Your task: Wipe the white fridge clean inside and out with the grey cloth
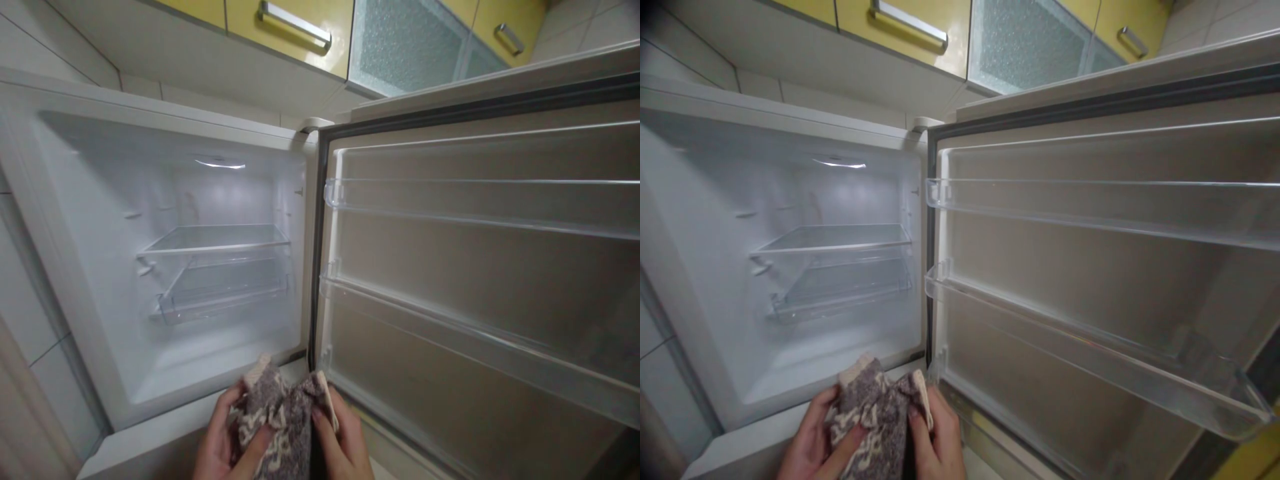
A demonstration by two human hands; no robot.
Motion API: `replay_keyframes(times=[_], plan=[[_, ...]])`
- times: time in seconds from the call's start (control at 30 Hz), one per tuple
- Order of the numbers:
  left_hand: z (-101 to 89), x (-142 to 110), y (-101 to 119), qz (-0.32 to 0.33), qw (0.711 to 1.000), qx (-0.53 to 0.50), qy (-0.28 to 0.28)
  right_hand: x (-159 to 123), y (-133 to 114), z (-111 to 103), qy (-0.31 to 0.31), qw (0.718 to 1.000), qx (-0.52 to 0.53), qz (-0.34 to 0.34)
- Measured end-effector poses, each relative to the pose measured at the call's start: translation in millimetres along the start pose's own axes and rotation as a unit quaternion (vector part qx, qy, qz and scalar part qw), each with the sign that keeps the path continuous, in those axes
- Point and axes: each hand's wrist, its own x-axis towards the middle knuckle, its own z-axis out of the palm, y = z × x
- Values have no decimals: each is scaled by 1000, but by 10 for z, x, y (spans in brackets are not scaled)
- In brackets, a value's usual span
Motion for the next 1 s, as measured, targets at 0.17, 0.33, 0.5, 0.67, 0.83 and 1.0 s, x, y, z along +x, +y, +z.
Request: replay_keyframes(times=[0.17, 0.33, 0.5, 0.67, 0.83, 1.0], plan=[[107, 51, 79, 71, 996, 48, 25, -163, 242, 63, -70, 984, 136, 91], [-216, 147, 49, 170, 961, 217, 33, 57, 6, 41, -72, 990, 103, 68], [-673, 169, 28, 133, 949, 275, -76, 376, -575, 108, -102, 983, 136, 63], [-934, 278, 210, 127, 945, 289, -83, 494, -861, 65, -132, 989, 62, 13], [-1039, 497, 498, 128, 958, 256, 17, 637, -856, -114, -199, 980, 24, -2], [-1048, 629, 870, 109, 911, 386, -97, 705, -790, -186, -144, 989, 16, 27]])
